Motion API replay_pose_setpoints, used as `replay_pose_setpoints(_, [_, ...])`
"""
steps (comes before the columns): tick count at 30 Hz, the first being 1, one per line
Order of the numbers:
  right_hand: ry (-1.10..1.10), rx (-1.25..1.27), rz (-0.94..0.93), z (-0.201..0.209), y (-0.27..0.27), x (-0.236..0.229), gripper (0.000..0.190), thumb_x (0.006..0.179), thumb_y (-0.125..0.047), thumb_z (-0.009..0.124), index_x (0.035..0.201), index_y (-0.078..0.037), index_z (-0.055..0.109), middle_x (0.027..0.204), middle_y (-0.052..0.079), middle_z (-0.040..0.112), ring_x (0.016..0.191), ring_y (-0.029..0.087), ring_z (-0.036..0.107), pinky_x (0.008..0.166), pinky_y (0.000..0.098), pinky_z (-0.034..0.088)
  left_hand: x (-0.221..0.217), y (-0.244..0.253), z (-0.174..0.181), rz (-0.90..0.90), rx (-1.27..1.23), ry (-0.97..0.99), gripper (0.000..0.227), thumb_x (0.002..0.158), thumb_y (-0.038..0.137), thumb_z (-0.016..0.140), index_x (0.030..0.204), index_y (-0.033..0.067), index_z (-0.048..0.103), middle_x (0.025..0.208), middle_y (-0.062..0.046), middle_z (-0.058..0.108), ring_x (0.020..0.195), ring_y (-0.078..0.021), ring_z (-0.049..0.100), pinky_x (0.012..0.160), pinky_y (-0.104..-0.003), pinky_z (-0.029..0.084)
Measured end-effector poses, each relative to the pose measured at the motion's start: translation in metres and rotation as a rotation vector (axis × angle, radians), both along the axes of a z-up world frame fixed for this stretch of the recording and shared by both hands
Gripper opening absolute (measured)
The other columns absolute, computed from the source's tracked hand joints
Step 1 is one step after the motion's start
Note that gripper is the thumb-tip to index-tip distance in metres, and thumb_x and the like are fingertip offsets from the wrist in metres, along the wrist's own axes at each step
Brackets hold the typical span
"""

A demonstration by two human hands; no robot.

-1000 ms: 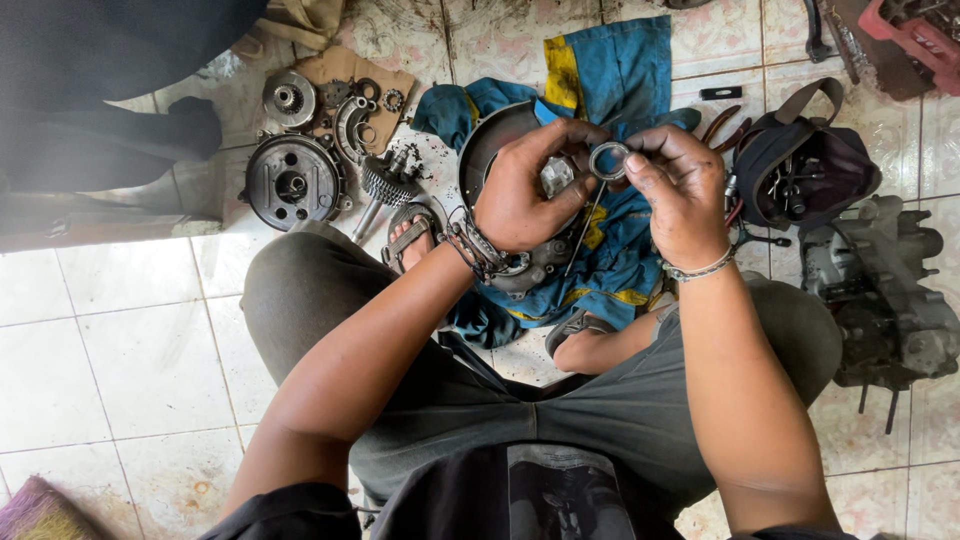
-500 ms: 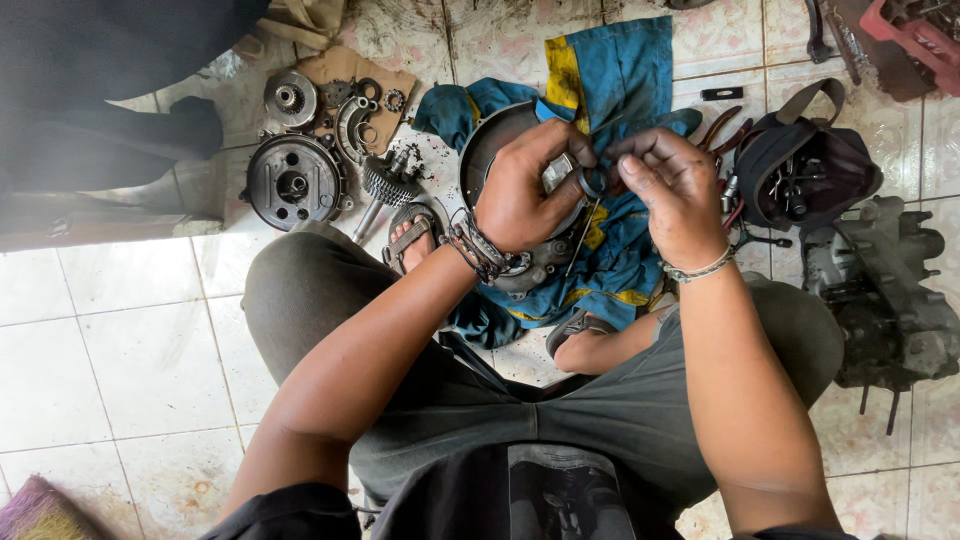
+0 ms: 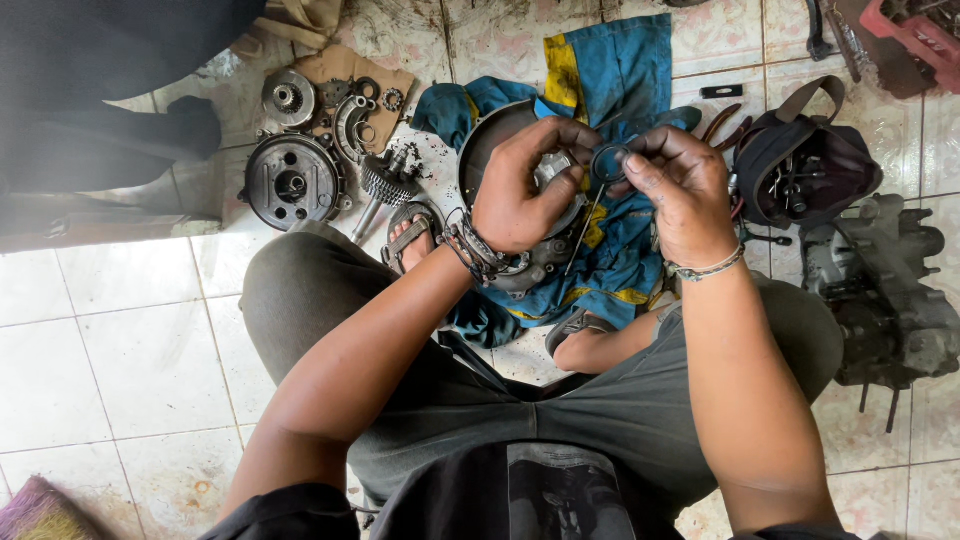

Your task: The person places a small metal ring into a circular opening on a large engine casing. They then use a screwdriver to tighten a screw on the casing.

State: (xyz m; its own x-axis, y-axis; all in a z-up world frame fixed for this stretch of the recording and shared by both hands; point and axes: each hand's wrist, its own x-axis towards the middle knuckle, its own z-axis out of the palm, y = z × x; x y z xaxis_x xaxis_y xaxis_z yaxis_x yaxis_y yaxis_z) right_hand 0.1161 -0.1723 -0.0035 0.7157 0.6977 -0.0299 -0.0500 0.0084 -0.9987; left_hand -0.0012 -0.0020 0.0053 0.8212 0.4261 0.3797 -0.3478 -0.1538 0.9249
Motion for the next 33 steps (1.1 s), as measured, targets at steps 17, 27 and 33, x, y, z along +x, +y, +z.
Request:
replay_pose_setpoints(17, [0.214, 0.07, -0.081, -0.003, 0.004, -0.001, 0.025, 0.093, -0.018, 0.07, 0.103, 0.004, 0.065, 0.086, 0.015, 0.069, 0.076, 0.021, 0.076, 0.072, 0.0313, 0.065, 0.0, -0.001, 0.003, -0.009, 0.048, 0.029, 0.025, 0.09, 0.011, 0.073, 0.115, 0.0122, 0.069, 0.087, -0.009, 0.073, 0.088, -0.0353, 0.074, 0.083, -0.047, 0.058])
replay_pose_setpoints(27, [0.209, 0.057, -0.107, 0.002, 0.006, -0.004, 0.024, 0.09, -0.018, 0.071, 0.101, 0.003, 0.066, 0.082, 0.015, 0.068, 0.072, 0.02, 0.075, 0.067, 0.028, 0.063, -0.001, -0.001, 0.002, -0.012, 0.049, 0.018, 0.027, 0.09, 0.009, 0.073, 0.116, 0.0121, 0.068, 0.089, -0.01, 0.074, 0.091, -0.0381, 0.074, 0.085, -0.049, 0.058])
replay_pose_setpoints(33, [0.168, 0.045, -0.081, -0.005, 0.004, -0.002, 0.023, 0.092, -0.019, 0.069, 0.103, 0.002, 0.067, 0.079, 0.013, 0.068, 0.073, 0.018, 0.075, 0.065, 0.0236, 0.06, 0.001, -0.001, 0.002, -0.01, 0.09, 0.057, 0.029, 0.088, 0.013, 0.075, 0.115, 0.0139, 0.067, 0.088, -0.009, 0.074, 0.09, -0.038, 0.073, 0.084, -0.049, 0.058])
